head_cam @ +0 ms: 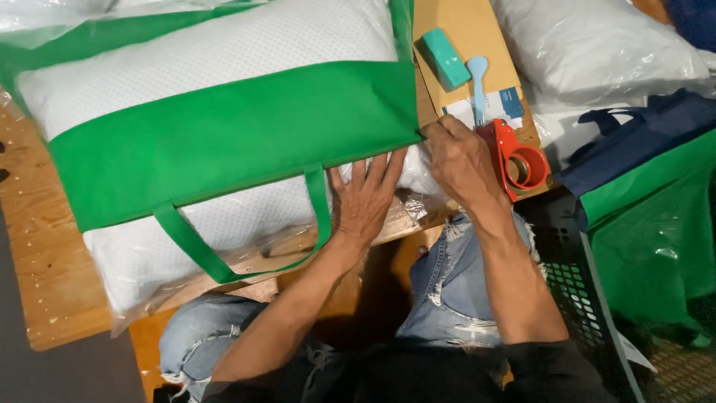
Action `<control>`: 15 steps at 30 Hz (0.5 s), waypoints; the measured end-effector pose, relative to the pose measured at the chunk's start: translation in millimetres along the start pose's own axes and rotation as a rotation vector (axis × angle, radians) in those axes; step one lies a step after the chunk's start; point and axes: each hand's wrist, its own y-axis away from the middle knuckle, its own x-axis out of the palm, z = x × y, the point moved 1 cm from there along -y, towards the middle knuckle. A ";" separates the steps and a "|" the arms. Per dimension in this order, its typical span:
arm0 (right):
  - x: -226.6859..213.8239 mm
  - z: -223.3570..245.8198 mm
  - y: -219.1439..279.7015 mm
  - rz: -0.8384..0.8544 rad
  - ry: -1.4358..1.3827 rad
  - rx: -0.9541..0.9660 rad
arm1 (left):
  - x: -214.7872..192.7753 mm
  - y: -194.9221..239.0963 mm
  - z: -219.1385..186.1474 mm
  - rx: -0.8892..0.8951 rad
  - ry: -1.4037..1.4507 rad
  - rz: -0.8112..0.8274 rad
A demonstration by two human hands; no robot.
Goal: Wiping a plastic-wrapped pillow with a cleaning block and then packing it into a green reusable bag.
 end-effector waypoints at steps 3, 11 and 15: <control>-8.7 2.5 8.0 0.063 0.049 -0.017 | 22.0 13.4 -1.0 -0.004 0.031 -0.006; -25.6 31.6 -13.8 0.410 -0.404 0.463 | -93.9 -34.7 24.6 0.123 0.685 0.459; -6.8 22.8 -9.6 0.290 -0.412 0.357 | -148.9 -37.1 100.7 0.031 0.791 0.292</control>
